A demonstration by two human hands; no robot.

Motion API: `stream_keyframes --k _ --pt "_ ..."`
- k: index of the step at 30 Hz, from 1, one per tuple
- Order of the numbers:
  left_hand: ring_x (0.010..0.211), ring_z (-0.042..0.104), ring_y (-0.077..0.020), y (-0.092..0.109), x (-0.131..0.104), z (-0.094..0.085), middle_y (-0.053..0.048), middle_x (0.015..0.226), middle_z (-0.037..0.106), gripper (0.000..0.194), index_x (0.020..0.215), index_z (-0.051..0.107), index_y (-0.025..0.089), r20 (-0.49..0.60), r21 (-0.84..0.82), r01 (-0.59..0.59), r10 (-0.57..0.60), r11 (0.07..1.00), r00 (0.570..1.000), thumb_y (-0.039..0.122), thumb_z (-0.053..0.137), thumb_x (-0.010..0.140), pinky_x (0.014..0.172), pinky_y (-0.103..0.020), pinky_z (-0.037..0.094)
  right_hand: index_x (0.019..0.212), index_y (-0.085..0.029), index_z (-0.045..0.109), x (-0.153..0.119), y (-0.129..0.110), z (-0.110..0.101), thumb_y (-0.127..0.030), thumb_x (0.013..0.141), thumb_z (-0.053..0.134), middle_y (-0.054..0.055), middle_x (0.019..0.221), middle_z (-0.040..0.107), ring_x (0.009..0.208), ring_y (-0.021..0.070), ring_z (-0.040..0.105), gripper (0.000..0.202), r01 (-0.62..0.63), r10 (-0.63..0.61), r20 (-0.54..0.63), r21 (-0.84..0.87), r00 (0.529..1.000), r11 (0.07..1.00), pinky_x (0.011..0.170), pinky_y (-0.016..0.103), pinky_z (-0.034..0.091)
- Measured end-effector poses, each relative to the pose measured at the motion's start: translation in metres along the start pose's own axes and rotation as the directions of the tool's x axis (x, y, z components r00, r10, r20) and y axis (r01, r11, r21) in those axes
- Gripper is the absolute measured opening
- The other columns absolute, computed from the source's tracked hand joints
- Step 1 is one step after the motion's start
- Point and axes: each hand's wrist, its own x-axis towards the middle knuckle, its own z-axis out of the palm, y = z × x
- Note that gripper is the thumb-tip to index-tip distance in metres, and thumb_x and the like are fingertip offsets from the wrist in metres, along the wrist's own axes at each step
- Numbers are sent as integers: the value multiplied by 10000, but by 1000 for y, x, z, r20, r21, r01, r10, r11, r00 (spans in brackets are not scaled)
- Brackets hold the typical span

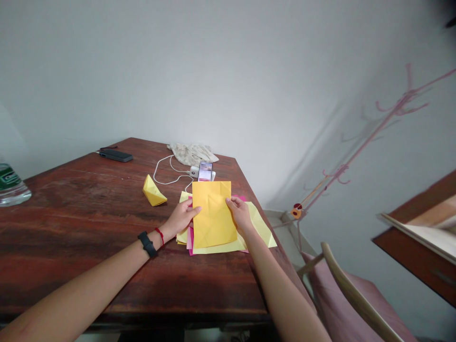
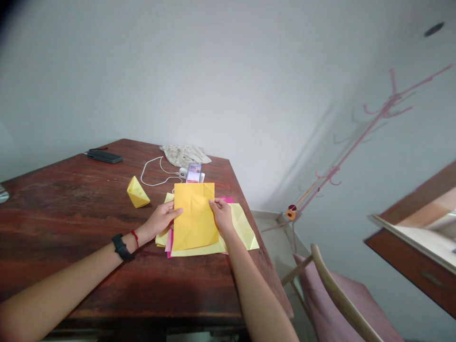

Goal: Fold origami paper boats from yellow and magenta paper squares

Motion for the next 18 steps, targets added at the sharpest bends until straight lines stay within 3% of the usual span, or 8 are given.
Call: stream_keyframes --k 10,18 --pt "644 737 -220 3 -1 -1 -81 922 771 535 1271 449 212 -66 0 -32 32 999 997 334 705 817 506 -286 562 796 -230 651 -1 -2 0 -556 637 788 34 754 756 706 268 715 388 -13 13 -22 19 1000 1000 651 369 555" --pt "667 746 -244 5 -1 0 -104 957 766 544 1280 448 203 -86 51 -23 27 998 996 320 695 810 516 -318 581 783 -234 636 1 2 -1 -553 654 765 35 733 754 681 259 710 367 -12 12 -43 -2 999 1000 634 363 552"
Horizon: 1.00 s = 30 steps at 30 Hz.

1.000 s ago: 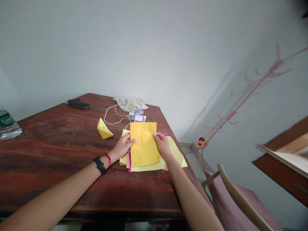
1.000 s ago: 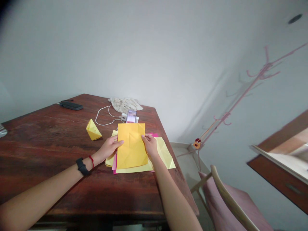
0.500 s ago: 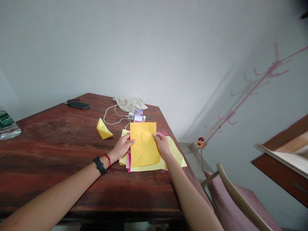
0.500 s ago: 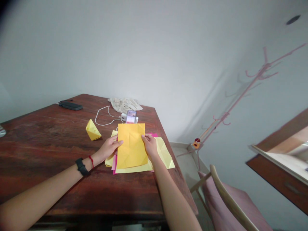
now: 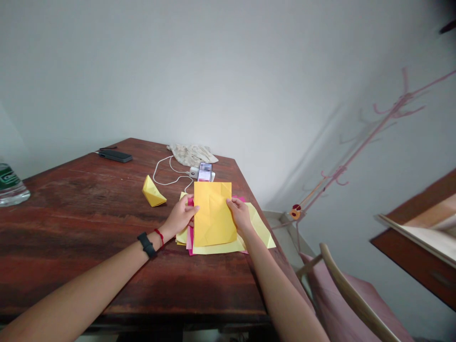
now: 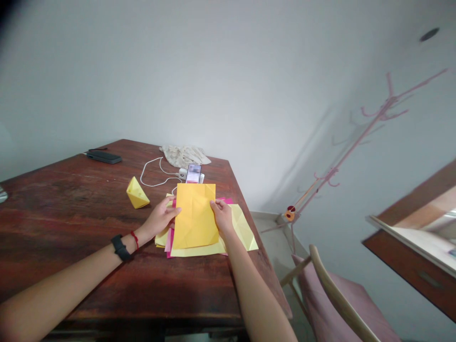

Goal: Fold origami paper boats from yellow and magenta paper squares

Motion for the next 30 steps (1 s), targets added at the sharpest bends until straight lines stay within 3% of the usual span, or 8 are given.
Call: stream_keyframes --k 10,14,17,20,25,30 --pt "584 711 -205 0 -1 -1 -53 829 748 540 1330 423 211 -21 46 -13 14 999 1000 323 642 850 496 -276 543 777 -229 639 1 0 -1 -514 668 772 24 724 743 652 242 702 333 -6 6 -12 31 1000 1000 627 352 545" --pt "671 721 -202 3 -4 0 -72 908 748 501 1346 458 209 -39 175 -143 151 974 988 307 598 875 600 -295 576 782 -230 630 2 2 -3 -510 672 766 23 731 741 680 247 706 330 -3 4 -26 40 1000 999 638 352 545" --pt "961 724 -227 8 -7 0 -103 1118 731 478 1350 516 202 -13 285 -301 318 910 948 218 569 875 864 -332 568 773 -225 626 2 2 -4 -502 666 772 24 728 741 667 240 699 331 -7 9 -42 53 999 999 631 345 543" --pt "1104 677 -240 10 -9 0 -94 1216 710 403 1263 641 205 38 417 -379 400 826 916 152 511 885 1000 -346 507 767 -220 631 2 2 -5 -481 665 780 27 731 743 652 233 692 317 -11 15 -41 80 999 997 621 339 537" --pt "1086 681 -249 5 -6 -3 -68 1157 747 341 1125 747 220 135 548 -437 440 713 888 141 523 879 1033 -368 485 753 -225 617 0 0 -4 -489 663 777 24 715 738 654 229 683 321 -25 28 -48 63 998 998 601 327 522" --pt "1024 701 -214 2 -4 -7 -54 1127 759 335 1091 754 212 235 603 -498 458 623 858 109 532 863 957 -341 526 730 -214 622 0 -1 -2 -480 636 793 14 690 726 634 215 672 330 -40 43 -55 55 998 998 595 315 515"
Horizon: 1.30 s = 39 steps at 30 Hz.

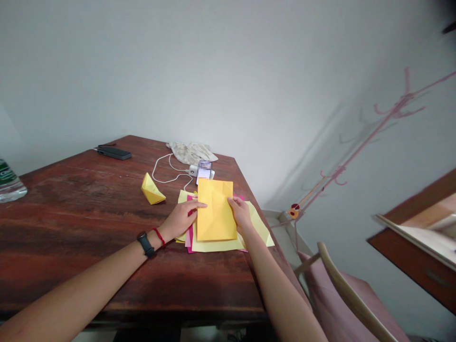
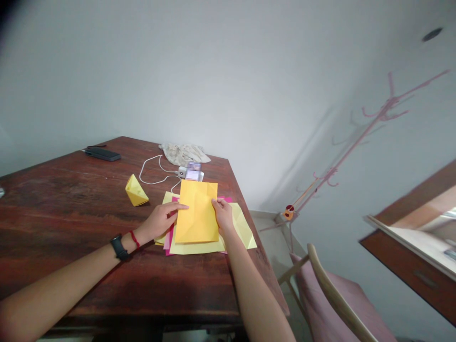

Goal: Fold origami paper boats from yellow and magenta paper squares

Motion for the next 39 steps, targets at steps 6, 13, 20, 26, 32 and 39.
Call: stream_keyframes --k 6,13,20,26,32,39 --pt "1039 700 -197 2 -1 -1 -51 1131 759 355 1059 767 210 40 15 -31 30 999 999 66 526 842 960 -308 522 759 -219 635 -1 0 0 -459 644 795 12 721 731 650 214 676 310 -30 29 37 17 999 999 614 320 521" --pt "980 710 -193 4 -2 1 -39 1086 773 401 1033 783 216 103 0 -18 18 1000 995 23 530 789 900 -287 538 762 -212 632 -2 -1 0 -453 646 793 15 727 730 628 204 666 313 -48 48 65 3 997 999 619 324 525" --pt "914 716 -182 -2 -3 4 -27 1060 781 474 1048 780 219 168 47 -18 10 999 986 -24 503 750 823 -273 539 782 -215 646 -2 -1 0 -448 650 789 28 760 744 652 220 677 303 -68 69 96 -13 993 998 625 339 534" --pt "885 715 -179 -1 -4 5 -22 1046 783 455 1050 774 219 185 63 -6 -6 998 983 -10 509 761 802 -273 540 790 -218 653 -3 -2 1 -435 670 772 34 774 748 685 234 689 276 -79 81 107 -22 991 997 645 352 541" --pt "1026 703 -196 4 -6 5 -39 1161 755 471 1146 744 217 201 -6 0 1 1000 980 18 530 776 883 -280 536 773 -221 652 -5 -4 3 -438 664 766 39 761 747 696 243 690 268 -68 71 110 -27 991 997 641 352 535" --pt "1017 700 -219 4 -3 0 -72 1120 757 282 1065 778 211 136 -36 6 -1 999 991 181 580 866 905 -321 536 762 -210 686 -2 -6 2 -470 642 758 27 733 733 679 219 661 295 -44 52 74 -112 996 993 617 318 503"
